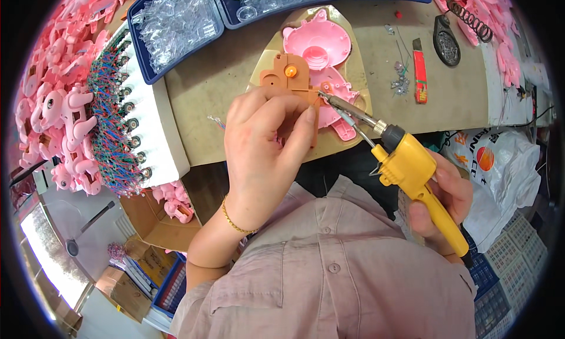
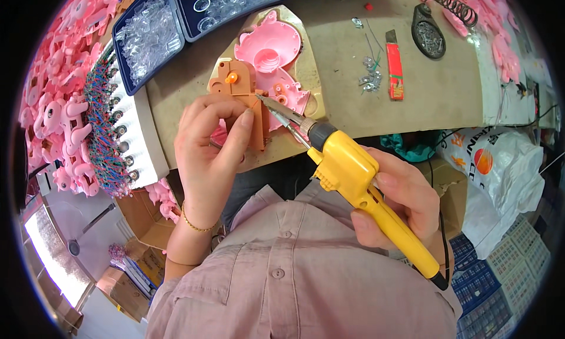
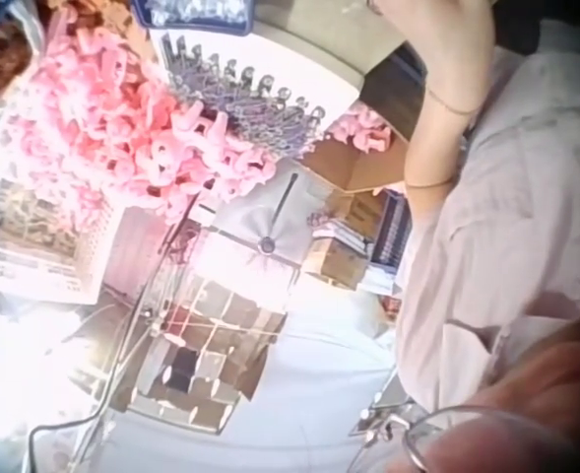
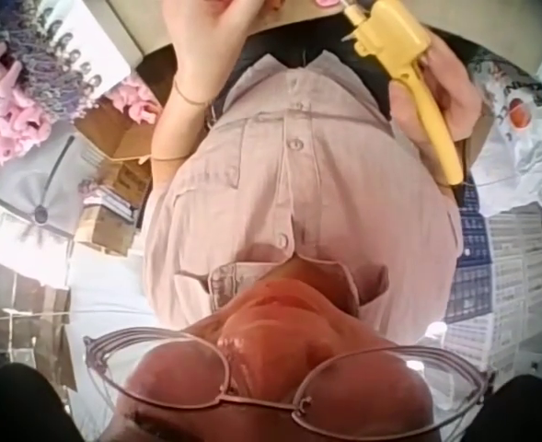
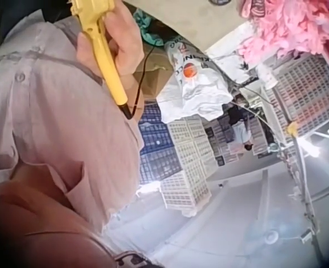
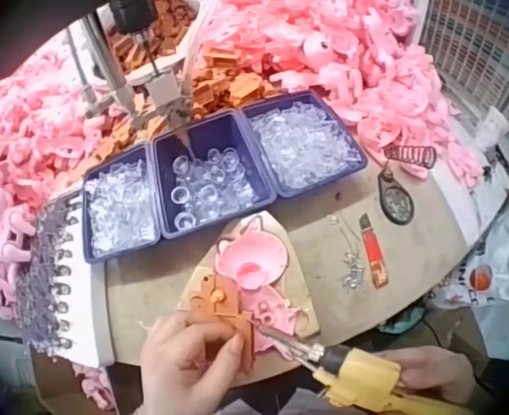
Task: Assembling electronic toy ponies by installing internal mechanical components, circuit boards, and snapping the outer shell halves together.
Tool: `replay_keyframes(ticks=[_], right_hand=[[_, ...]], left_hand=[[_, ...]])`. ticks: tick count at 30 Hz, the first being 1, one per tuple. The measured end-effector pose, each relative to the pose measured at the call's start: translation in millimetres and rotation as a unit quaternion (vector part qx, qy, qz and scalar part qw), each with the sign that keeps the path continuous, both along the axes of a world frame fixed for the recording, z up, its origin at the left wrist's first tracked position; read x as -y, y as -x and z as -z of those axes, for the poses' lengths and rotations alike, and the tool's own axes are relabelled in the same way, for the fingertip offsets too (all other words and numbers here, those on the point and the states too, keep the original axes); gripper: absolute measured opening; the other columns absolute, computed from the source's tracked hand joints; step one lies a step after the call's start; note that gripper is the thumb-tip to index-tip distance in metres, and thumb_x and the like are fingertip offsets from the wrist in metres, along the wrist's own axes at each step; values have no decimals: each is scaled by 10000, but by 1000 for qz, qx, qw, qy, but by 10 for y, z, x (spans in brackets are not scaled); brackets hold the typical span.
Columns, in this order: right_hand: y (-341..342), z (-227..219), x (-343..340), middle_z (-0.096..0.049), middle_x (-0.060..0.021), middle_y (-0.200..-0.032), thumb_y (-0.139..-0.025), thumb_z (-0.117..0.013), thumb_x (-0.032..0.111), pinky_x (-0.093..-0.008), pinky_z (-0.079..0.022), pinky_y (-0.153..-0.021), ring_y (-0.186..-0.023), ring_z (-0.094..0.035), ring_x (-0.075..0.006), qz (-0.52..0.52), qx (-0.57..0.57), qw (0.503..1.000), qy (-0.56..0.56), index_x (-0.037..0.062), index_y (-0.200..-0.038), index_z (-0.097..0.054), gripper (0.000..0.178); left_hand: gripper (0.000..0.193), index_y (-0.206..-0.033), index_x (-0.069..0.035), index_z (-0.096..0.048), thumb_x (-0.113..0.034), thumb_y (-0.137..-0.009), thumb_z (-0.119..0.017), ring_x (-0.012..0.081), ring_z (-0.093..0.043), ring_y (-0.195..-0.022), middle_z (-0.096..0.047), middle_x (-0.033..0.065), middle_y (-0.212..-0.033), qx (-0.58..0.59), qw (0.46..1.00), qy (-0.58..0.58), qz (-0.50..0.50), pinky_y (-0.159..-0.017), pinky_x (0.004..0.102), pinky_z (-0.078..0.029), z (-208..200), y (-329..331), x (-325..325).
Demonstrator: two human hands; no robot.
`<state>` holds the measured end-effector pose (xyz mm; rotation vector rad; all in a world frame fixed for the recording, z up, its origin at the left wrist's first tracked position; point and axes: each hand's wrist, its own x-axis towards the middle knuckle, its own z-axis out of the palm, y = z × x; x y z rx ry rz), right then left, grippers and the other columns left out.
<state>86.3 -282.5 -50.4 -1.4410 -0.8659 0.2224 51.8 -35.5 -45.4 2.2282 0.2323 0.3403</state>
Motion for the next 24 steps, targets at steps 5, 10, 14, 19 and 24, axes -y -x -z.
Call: replay_keyframes(ticks=[5,10,14,19,24], right_hand=[[-39,16,-4,-451,-397,-1239,-829,-676,41,-402,-499,-839,-1041,-599,-386,-24,3,999,-32,23,-1272,-353,549],[-46,-40,-55,-499,-331,-1225,-831,-641,39,-351,-495,-820,-969,-632,-330,-12,1,1000,11,-23,-1281,-411,509],[-7,-139,11,-617,-235,-1073,-809,-624,54,-310,-485,-778,-833,-653,-261,-45,-18,990,129,-74,-1268,-458,505],[20,-102,-41,-625,-269,-1022,-777,-674,59,-290,-513,-654,-749,-665,-272,-20,-4,995,96,-49,-1246,-468,523],[51,-7,-42,-528,-409,-1097,-774,-695,11,-369,-555,-644,-817,-669,-376,40,136,989,46,-2,-1233,-372,562]], left_hand=[[68,-754,-62,-626,-102,-793,-664,185,-492,-678,-570,22,-741,-5,1000,1,2,-695,317,-370,-17,-10,6],[65,-752,-58,-622,-97,-788,-660,194,-491,-678,-565,29,-735,-10,1000,-8,2,-689,321,-372,-4,-16,10],[61,-750,-56,-620,-93,-776,-660,201,-489,-679,-553,35,-723,-19,1000,-14,1,-684,324,-375,-26,-16,14],[63,-744,-54,-619,-92,-773,-660,207,-489,-682,-551,37,-723,-13,1000,-17,1,-681,327,-379,-29,-17,-3],[60,-744,-53,-621,-89,-771,-661,211,-490,-684,-551,39,-726,-11,1000,-15,-2,-681,329,-382,-27,3,5]])
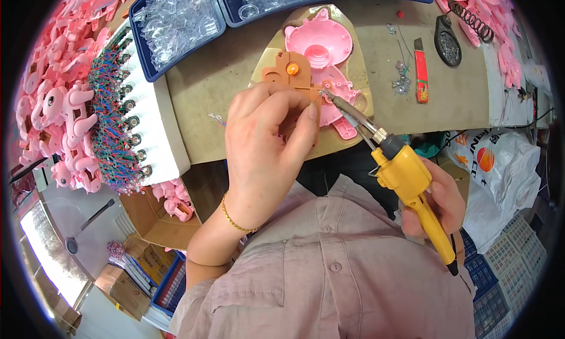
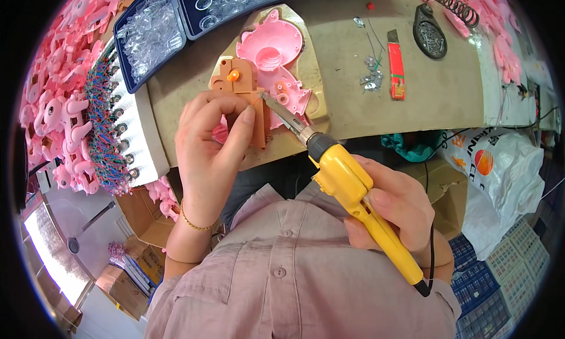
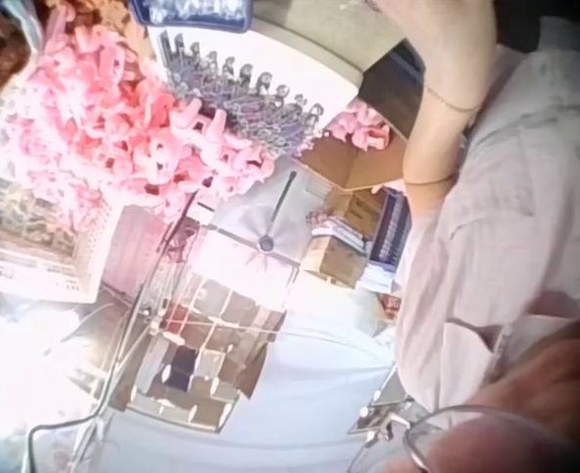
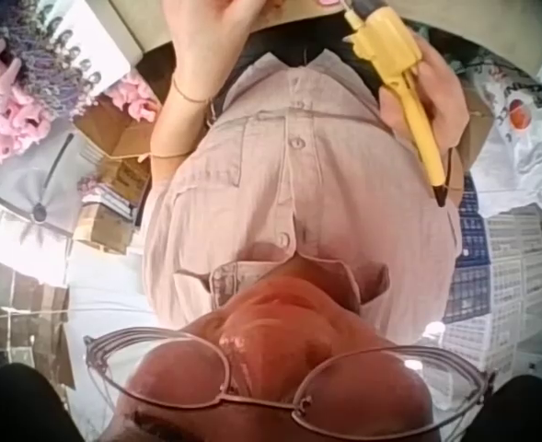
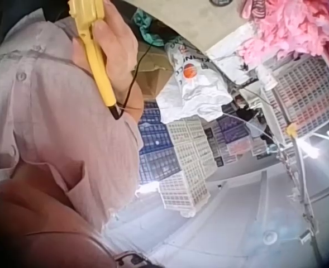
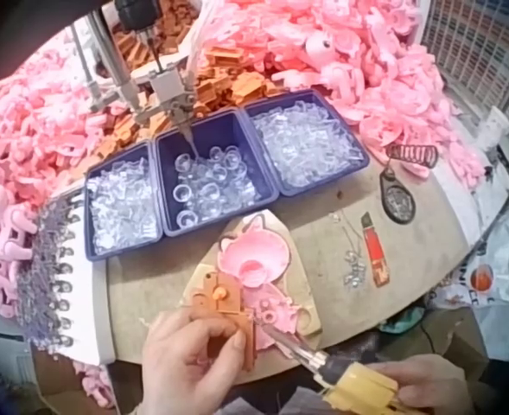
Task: Assembling electronic toy ponies by installing internal mechanical components, circuit boards, and snapping the outer shell halves together.
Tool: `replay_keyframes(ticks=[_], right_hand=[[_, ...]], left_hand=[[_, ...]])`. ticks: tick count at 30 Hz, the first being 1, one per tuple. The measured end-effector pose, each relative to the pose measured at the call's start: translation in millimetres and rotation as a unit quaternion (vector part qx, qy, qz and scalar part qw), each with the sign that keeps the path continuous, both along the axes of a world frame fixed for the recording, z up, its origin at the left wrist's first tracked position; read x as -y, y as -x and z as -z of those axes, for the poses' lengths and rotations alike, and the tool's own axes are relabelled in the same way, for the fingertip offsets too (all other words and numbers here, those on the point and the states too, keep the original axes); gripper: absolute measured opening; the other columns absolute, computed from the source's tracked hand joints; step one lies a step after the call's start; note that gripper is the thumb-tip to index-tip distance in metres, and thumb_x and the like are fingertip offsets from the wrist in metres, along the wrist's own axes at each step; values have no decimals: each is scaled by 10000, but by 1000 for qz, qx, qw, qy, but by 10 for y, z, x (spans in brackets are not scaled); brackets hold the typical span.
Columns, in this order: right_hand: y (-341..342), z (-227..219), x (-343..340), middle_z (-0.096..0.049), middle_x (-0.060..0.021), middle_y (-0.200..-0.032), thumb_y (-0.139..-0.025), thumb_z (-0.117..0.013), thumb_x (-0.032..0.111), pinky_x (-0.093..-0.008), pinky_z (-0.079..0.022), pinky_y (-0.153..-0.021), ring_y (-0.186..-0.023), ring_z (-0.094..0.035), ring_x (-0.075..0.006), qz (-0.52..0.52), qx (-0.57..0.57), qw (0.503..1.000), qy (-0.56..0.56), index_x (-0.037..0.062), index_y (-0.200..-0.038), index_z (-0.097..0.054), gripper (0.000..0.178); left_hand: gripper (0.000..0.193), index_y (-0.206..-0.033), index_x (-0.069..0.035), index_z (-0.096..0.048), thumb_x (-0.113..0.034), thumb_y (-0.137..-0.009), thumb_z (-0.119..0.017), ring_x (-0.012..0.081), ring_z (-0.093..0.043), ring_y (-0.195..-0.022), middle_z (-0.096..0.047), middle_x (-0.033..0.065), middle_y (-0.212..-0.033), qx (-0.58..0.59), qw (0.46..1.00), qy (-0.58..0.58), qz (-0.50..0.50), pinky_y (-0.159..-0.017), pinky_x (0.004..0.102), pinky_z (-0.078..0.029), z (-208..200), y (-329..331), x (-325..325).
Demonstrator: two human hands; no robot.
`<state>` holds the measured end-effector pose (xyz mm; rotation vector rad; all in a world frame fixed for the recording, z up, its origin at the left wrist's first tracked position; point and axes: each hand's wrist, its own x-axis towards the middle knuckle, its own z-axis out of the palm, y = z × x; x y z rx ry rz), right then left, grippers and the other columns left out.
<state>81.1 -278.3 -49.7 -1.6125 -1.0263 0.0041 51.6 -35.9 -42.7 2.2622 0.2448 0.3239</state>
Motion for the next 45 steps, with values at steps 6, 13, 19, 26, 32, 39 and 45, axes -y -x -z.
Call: replay_keyframes(ticks=[6,13,19,26,32,39,45], right_hand=[[-70,34,84,-489,-408,-1172,-815,-682,48,-407,-548,-724,-890,-656,-405,-24,-45,999,5,59,-1296,-333,594],[23,-192,273,-452,-305,-1301,-804,-668,-13,-412,-432,-959,-1160,-522,-331,47,-188,981,-8,28,-1266,-430,521],[-634,-551,938,-576,-146,-1150,-772,-572,-14,-377,-448,-965,-1064,-568,-219,409,-131,896,-113,-50,-1178,-510,413],[-1404,-482,815,-593,-126,-1168,-877,-627,85,-303,-496,-888,-1057,-581,-195,388,-1,912,131,-30,-1221,-541,373],[-1054,150,725,-590,-57,-1047,-923,-570,117,-200,-422,-633,-740,-501,-51,359,-453,816,-13,25,-1216,-518,311],[-1135,-274,-1312,-623,-107,-1004,-819,-615,71,-335,-458,-806,-944,-584,-227,-134,48,979,143,-3,-935,-637,140],[-1306,-213,-1467,-632,-88,-1021,-769,-653,92,-358,-451,-843,-933,-586,-263,-258,-11,912,319,15,-849,-638,112]], left_hand=[[59,-751,-53,-626,-93,-769,-664,216,-496,-700,-563,45,-738,-5,1000,-11,-3,-684,332,-389,2,-53,20],[72,-771,-38,-629,-96,-772,-672,274,-540,-776,-582,86,-799,-1,1000,7,20,-734,356,-413,-110,-104,66],[60,-827,-19,-617,-46,-783,-648,263,-542,-808,-598,93,-863,-40,998,-51,27,-760,343,-422,-112,86,-46],[123,-953,11,-629,-37,-844,-597,265,-600,-888,-636,130,-940,79,995,-28,-62,-810,331,-451,-209,72,-434],[152,-996,12,-659,-49,-858,-636,101,-615,-827,-686,57,-918,-75,931,328,-141,-768,243,-480,-74,599,-734],[186,-887,-41,-619,-105,-733,-700,292,-521,-909,-552,80,-993,-39,977,-141,157,-819,378,-444,-59,268,-718],[181,-883,-51,-556,-96,-750,-670,274,-539,-871,-560,76,-960,-44,966,-141,211,-786,363,-458,2,289,-743]])
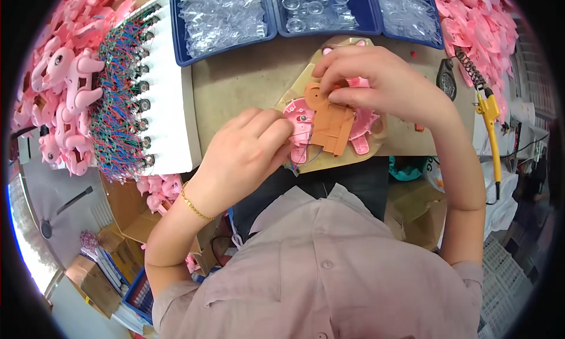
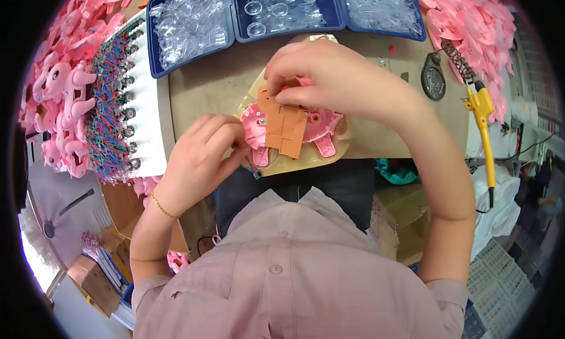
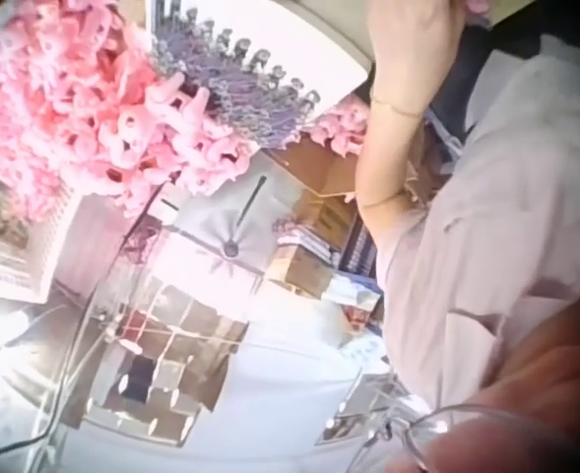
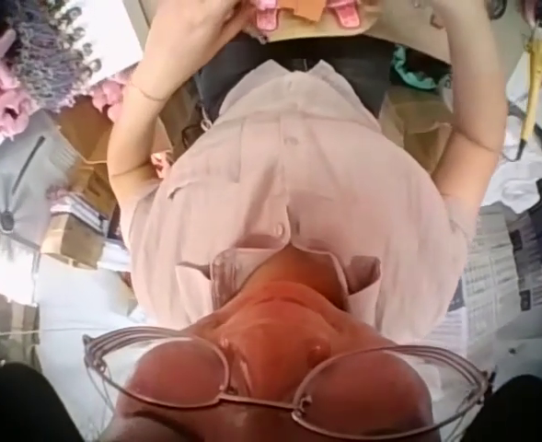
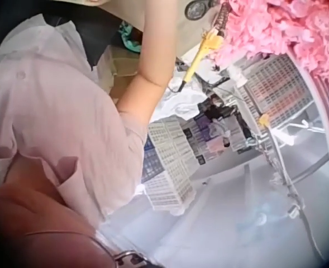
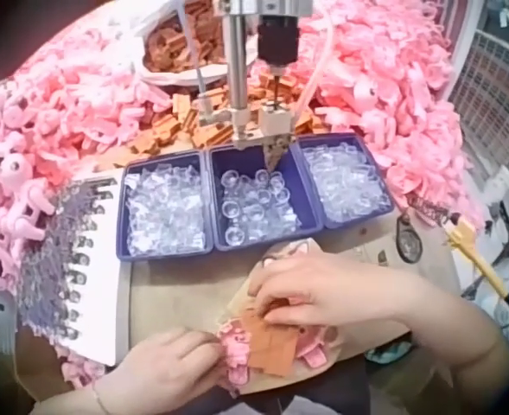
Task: Assembling electronic toy ponies by installing internal mechanical components, circuit boards, and snapping the outer shell halves together.
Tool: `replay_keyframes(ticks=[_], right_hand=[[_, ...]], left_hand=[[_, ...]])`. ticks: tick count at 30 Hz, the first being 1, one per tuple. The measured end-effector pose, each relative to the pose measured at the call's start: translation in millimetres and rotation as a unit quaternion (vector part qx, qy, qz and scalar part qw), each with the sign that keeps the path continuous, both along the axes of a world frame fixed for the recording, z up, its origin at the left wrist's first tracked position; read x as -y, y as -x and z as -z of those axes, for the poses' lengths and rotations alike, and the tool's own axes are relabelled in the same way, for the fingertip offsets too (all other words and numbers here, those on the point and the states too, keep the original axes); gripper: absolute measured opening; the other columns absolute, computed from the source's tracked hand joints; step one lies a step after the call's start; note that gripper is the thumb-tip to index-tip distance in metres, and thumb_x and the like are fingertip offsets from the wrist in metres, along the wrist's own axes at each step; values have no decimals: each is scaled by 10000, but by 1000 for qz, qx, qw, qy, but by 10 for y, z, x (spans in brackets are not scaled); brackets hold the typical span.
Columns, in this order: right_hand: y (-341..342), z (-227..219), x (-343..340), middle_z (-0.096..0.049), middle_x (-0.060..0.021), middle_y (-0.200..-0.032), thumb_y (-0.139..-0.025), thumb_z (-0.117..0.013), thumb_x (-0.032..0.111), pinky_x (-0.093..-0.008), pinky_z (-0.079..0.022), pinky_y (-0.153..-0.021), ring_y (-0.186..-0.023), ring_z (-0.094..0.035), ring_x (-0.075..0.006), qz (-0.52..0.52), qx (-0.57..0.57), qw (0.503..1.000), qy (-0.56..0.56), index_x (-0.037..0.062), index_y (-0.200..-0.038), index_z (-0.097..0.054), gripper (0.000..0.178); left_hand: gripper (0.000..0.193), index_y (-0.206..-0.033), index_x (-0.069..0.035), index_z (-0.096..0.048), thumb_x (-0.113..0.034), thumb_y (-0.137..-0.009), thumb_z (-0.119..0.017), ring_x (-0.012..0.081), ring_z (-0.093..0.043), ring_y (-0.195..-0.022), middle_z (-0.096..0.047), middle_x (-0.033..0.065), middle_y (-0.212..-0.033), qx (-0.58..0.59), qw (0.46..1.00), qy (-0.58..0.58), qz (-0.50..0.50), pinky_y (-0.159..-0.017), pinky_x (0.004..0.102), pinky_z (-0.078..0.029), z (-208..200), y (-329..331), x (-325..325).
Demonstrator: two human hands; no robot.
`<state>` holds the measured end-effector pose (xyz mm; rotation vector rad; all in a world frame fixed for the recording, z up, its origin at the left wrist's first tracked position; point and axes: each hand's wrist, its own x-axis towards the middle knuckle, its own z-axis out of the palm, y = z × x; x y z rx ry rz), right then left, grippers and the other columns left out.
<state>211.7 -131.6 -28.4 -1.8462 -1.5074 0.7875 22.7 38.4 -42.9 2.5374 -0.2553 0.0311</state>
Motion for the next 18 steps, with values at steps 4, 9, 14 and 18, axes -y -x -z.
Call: replay_keyframes(ticks=[4,9,14,18], right_hand=[[8,-3,-18,-626,-80,-976,-763,-661,67,-332,-472,-789,-884,-588,-227,17,46,998,-34,12,-834,-623,97],[19,-448,12,-586,-72,-974,-807,-632,14,-257,-480,-729,-861,-581,-148,84,43,995,-36,-20,-839,-593,61],[151,-693,126,-547,-56,-974,-831,-611,3,-243,-457,-721,-850,-544,-117,272,46,954,-115,-39,-876,-574,72],[524,-351,631,-544,-66,-954,-797,-648,17,-260,-419,-801,-893,-526,-175,319,124,936,-81,-21,-848,-561,108]], left_hand=[[199,-904,-59,-551,-110,-752,-668,271,-548,-868,-557,88,-963,-69,997,-23,8,-763,359,-465,-99,-78,-50],[129,-853,-28,-546,-91,-805,-648,253,-587,-714,-596,92,-813,-47,997,6,-65,-626,340,-484,-409,-128,-125],[84,-929,7,-577,-31,-869,-622,64,-526,-744,-582,4,-827,24,904,355,-237,-697,199,-427,-555,-282,-135],[153,-997,5,-574,-32,-863,-637,61,-552,-819,-587,14,-906,-54,768,593,-234,-712,196,-456,-67,-114,140]])
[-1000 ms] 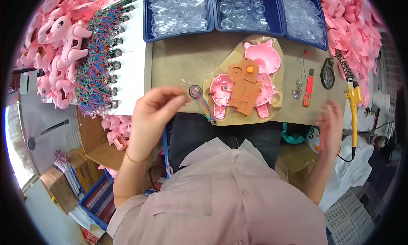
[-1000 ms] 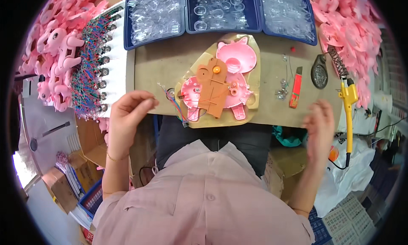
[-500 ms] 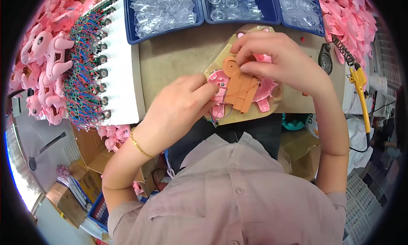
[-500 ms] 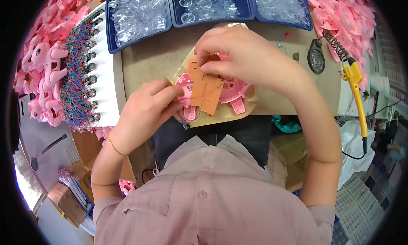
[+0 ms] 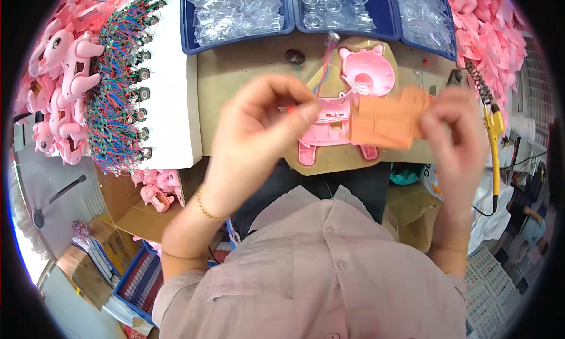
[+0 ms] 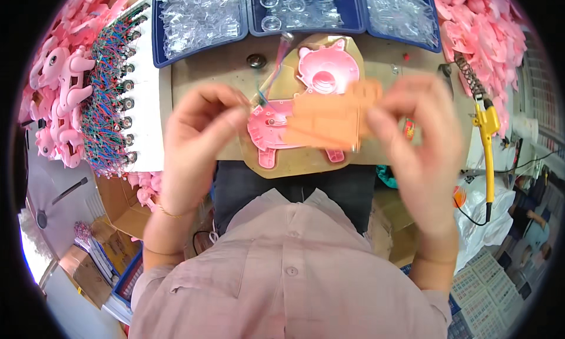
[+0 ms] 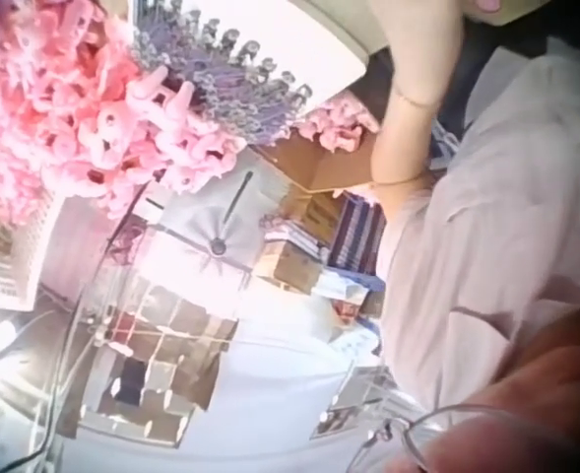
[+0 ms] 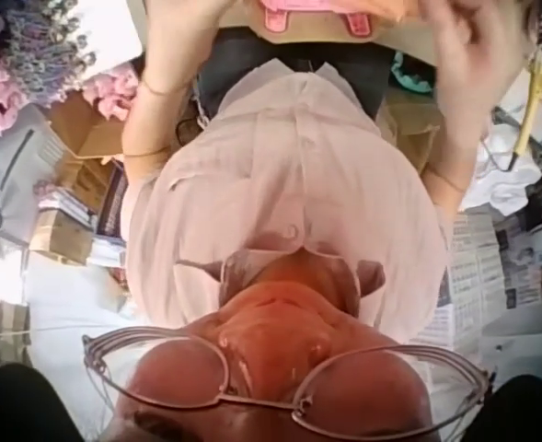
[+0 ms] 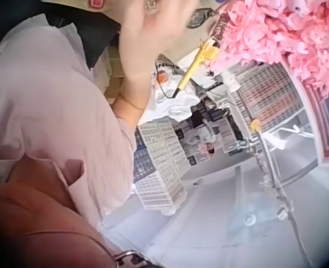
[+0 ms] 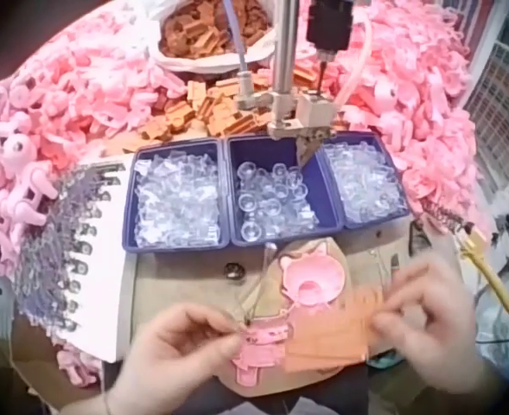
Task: Assembling electronic toy ponies by installing internal mechanical components, circuit boards, and snapping the outer shell halves together.
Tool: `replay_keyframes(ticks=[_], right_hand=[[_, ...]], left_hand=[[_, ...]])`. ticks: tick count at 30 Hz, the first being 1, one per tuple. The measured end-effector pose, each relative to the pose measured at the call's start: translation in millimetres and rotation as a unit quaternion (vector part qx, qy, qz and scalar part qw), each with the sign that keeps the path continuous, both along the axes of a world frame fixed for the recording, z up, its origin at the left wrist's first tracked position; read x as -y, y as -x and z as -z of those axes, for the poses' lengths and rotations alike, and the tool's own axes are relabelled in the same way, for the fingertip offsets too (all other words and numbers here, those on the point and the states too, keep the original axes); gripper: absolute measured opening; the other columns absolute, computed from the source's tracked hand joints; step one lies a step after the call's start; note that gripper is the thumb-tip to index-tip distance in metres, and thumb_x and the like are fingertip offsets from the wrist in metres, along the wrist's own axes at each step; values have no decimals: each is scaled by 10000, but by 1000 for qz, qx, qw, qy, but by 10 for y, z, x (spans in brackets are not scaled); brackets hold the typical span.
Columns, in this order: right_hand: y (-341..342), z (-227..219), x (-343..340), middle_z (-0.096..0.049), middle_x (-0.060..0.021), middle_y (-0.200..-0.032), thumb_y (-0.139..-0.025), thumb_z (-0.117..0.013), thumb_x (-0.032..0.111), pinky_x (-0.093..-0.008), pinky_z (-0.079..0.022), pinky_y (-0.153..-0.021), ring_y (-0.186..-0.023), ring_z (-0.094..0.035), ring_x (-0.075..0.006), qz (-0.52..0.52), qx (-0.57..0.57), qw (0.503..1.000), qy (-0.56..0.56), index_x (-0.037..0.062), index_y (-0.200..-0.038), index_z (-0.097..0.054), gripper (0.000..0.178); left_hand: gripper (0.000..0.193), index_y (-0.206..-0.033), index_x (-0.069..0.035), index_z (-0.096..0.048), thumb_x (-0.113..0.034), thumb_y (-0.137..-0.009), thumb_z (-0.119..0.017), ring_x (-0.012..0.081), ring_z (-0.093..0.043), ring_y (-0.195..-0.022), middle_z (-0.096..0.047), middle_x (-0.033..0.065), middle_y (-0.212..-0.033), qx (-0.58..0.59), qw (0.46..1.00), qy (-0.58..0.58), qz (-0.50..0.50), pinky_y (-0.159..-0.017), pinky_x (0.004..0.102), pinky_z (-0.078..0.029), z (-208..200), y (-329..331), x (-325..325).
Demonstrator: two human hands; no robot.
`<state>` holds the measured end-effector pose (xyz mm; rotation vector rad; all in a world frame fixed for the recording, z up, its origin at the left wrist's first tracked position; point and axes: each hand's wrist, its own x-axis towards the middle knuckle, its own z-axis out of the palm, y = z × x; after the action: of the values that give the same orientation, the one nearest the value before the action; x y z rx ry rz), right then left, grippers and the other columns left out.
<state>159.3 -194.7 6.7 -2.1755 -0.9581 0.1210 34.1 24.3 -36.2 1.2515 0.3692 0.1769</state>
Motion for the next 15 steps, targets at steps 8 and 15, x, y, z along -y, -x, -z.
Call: replay_keyframes(ticks=[8,15], right_hand=[[259,-65,-593,-588,-113,-949,-753,-657,0,-300,-461,-690,-828,-580,-211,-109,-13,994,28,35,-989,-583,249],[156,199,-733,-609,-99,-859,-753,-641,65,-341,-468,-616,-725,-610,-266,-295,-8,941,163,27,-999,-602,252]], left_hand=[[242,-1039,36,-566,31,-815,-658,117,-607,-895,-605,67,-993,16,994,-95,-52,-815,243,-513,288,310,239],[278,-1054,19,-579,-11,-803,-695,153,-653,-885,-641,93,-946,19,961,-254,-103,-736,251,-537,392,345,306]])
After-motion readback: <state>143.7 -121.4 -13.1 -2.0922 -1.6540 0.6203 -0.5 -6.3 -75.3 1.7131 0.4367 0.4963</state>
